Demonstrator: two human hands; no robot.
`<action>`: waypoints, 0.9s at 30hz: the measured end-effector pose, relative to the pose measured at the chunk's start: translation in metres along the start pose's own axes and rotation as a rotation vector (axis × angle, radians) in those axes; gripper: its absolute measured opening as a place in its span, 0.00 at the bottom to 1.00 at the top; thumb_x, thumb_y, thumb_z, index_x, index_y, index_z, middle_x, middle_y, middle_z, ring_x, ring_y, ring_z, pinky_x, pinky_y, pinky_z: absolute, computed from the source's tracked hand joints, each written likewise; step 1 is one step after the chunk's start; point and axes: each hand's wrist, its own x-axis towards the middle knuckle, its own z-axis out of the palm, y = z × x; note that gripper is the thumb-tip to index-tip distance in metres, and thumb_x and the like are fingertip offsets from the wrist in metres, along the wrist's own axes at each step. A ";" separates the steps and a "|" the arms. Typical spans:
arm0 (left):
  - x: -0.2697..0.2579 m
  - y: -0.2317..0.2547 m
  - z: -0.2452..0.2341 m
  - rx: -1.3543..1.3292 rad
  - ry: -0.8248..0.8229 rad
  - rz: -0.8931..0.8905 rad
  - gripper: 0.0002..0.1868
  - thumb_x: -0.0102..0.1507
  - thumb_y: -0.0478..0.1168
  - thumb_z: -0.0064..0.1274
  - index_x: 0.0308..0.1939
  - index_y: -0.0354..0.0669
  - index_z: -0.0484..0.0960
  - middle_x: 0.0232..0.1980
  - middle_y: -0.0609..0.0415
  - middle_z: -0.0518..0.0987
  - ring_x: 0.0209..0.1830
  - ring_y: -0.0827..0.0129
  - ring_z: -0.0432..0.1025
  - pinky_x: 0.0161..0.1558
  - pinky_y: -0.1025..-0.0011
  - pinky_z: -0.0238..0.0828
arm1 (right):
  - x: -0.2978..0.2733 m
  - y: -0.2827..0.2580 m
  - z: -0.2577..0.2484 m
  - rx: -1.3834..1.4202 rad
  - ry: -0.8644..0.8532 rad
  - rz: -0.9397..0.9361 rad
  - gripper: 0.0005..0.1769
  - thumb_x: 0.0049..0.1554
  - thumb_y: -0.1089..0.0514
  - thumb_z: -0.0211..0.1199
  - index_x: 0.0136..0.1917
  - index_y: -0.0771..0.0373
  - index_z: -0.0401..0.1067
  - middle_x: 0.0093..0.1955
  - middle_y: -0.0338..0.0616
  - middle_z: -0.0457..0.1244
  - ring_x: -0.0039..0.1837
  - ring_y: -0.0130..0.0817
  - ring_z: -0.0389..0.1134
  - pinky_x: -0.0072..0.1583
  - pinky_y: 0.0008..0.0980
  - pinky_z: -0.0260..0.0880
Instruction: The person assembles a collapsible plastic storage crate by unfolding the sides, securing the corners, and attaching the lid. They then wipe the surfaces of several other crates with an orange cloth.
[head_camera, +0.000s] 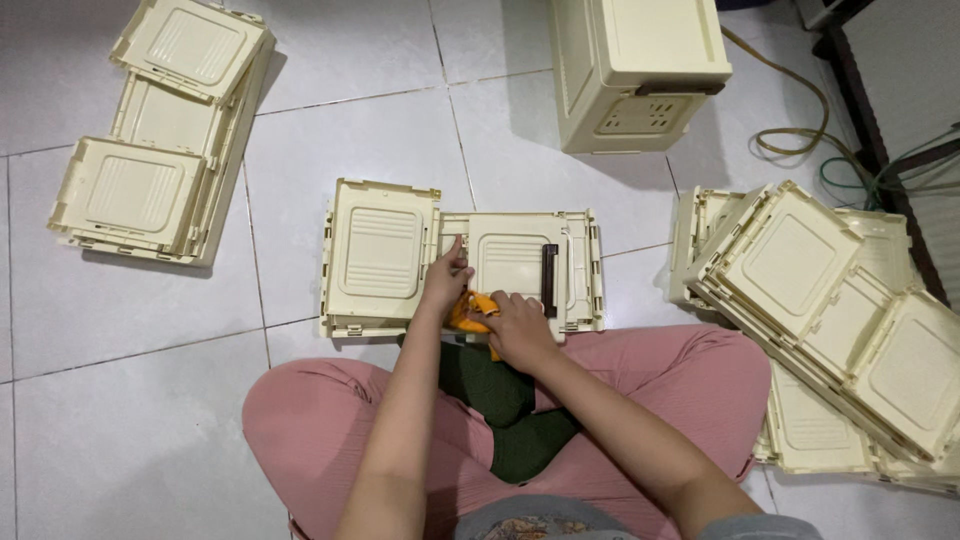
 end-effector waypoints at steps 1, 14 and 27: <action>-0.001 0.000 0.000 0.015 0.004 -0.002 0.42 0.62 0.33 0.60 0.78 0.62 0.62 0.45 0.52 0.80 0.41 0.70 0.74 0.47 0.71 0.75 | 0.002 0.003 0.000 -0.019 -0.001 0.017 0.29 0.51 0.58 0.64 0.66 0.39 0.76 0.56 0.46 0.61 0.54 0.44 0.62 0.53 0.45 0.61; -0.007 0.025 0.000 0.184 -0.001 -0.034 0.39 0.64 0.36 0.58 0.78 0.56 0.61 0.43 0.52 0.83 0.41 0.65 0.77 0.49 0.68 0.75 | 0.105 0.070 0.010 -0.224 0.364 0.608 0.31 0.57 0.54 0.61 0.74 0.52 0.68 0.56 0.53 0.58 0.48 0.49 0.67 0.51 0.46 0.67; -0.026 0.065 -0.002 0.295 -0.043 -0.074 0.36 0.65 0.41 0.56 0.76 0.58 0.64 0.52 0.49 0.84 0.50 0.56 0.78 0.55 0.61 0.73 | 0.052 0.079 -0.010 0.048 0.180 0.836 0.27 0.63 0.48 0.51 0.75 0.43 0.61 0.64 0.59 0.53 0.41 0.52 0.70 0.44 0.51 0.73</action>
